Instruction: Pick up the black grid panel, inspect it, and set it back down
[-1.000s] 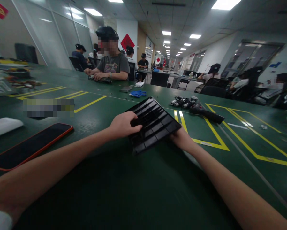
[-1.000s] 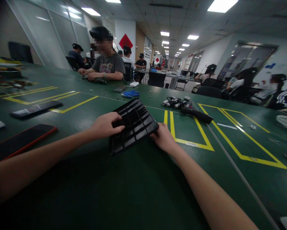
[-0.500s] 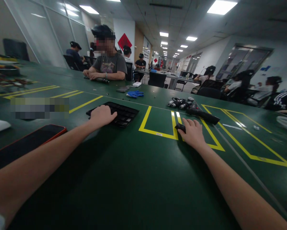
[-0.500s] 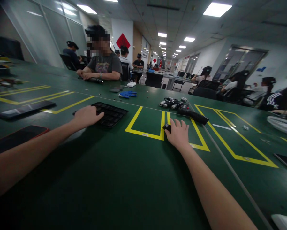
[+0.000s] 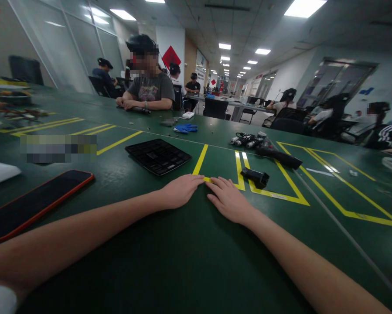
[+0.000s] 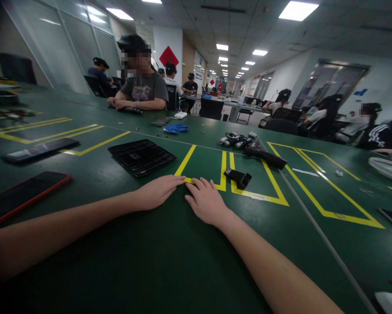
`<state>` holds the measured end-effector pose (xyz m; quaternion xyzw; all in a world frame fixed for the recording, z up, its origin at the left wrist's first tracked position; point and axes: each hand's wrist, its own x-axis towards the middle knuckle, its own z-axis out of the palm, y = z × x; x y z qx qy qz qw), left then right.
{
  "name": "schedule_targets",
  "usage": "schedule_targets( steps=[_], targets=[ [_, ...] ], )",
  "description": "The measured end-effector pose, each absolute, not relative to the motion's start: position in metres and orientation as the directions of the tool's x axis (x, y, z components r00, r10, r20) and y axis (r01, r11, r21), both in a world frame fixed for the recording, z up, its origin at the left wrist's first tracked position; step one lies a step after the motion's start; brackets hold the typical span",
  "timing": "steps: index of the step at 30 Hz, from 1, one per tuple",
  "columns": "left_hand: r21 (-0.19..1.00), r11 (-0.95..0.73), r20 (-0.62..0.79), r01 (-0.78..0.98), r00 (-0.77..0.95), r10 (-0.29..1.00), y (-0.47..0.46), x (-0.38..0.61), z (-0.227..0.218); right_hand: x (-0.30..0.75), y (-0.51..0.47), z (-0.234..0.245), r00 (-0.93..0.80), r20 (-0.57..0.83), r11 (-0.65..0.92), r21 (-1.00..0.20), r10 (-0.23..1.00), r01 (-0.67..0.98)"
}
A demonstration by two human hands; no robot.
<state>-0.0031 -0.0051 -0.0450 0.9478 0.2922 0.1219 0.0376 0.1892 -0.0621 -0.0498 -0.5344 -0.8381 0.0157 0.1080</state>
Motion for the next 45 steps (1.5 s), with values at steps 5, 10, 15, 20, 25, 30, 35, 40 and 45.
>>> schedule_targets(
  steps=[5, 10, 15, 20, 25, 30, 35, 40, 45],
  targets=[
    [0.011, -0.962, 0.301, 0.272, 0.917, 0.262, -0.038, 0.001, -0.033, 0.22, -0.048, -0.038, -0.293, 0.339, 0.319, -0.024, 0.894, 0.947],
    [-0.035, -0.97, 0.261, 0.239, 0.94, 0.222, -0.053, 0.006, -0.025, 0.276, -0.033, -0.043, 0.012, 0.413, -0.064, 0.112, 0.911, 0.992],
    [-0.079, -0.73, 0.238, 0.679, 0.724, 0.648, -0.021, -0.001, -0.028, 0.302, -0.027, -0.052, 0.178, 0.231, -0.184, 0.007, 0.957, 0.983],
    [0.321, -0.673, 0.141, 0.666, 0.669, 0.729, 0.002, -0.009, -0.03, 0.298, -0.025, -0.053, 0.206, 0.223, -0.209, -0.011, 0.953, 0.978],
    [0.805, -0.314, 0.061, 0.502, 0.457, 0.887, 0.03, -0.019, -0.004, 0.299, -0.024, -0.051, 0.204, 0.222, -0.208, -0.005, 0.953, 0.978],
    [0.985, 0.046, -0.061, 0.167, 0.083, 0.995, 0.075, -0.06, 0.021, 0.302, -0.024, -0.05, 0.205, 0.232, -0.209, -0.007, 0.951, 0.978],
    [0.816, 0.015, 0.037, 0.578, -0.079, 0.996, 0.101, -0.094, 0.014, 0.301, -0.025, -0.049, 0.207, 0.23, -0.212, -0.007, 0.951, 0.977],
    [0.579, -0.009, 0.034, 0.815, -0.013, 0.999, 0.11, -0.101, 0.003, 0.302, -0.026, -0.048, 0.214, 0.225, -0.213, -0.031, 0.951, 0.977],
    [0.452, -0.235, 0.221, 0.86, 0.147, 0.964, 0.103, -0.099, -0.006, 0.304, -0.025, -0.046, 0.203, 0.228, -0.159, -0.197, 0.952, 0.967]
  ],
)
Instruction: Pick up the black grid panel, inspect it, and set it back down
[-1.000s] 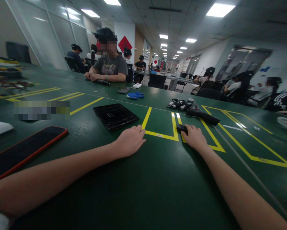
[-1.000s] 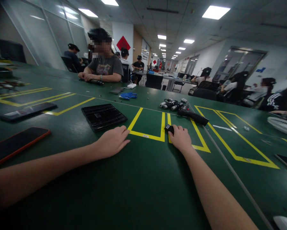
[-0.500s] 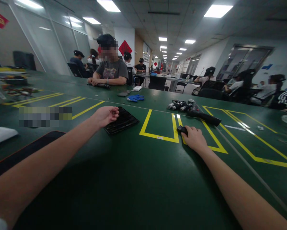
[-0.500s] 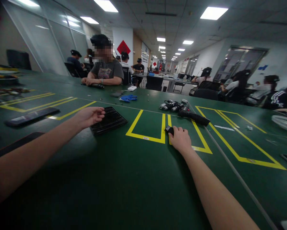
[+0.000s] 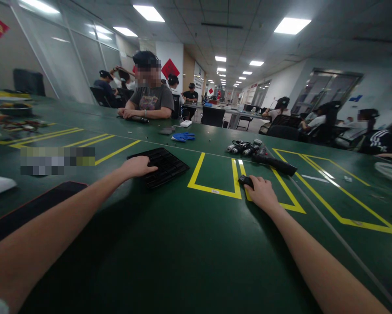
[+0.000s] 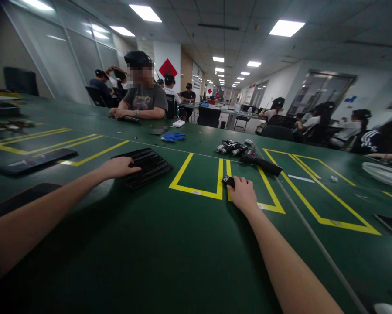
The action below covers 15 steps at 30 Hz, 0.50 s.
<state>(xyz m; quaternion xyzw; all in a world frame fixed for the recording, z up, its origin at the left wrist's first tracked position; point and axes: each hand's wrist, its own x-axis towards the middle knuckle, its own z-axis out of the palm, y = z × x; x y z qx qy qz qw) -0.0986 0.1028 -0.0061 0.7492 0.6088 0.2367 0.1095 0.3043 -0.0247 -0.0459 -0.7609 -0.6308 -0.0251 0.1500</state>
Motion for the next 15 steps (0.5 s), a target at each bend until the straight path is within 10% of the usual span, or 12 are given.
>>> schedule_targets(
  steps=[15],
  targets=[
    [0.737, -0.528, 0.283, 0.423, 0.516, 0.809, -0.013, 0.01, -0.032, 0.204, -0.049, -0.058, -0.278, 0.382, 0.473, -0.724, 0.881, 0.502]
  ],
)
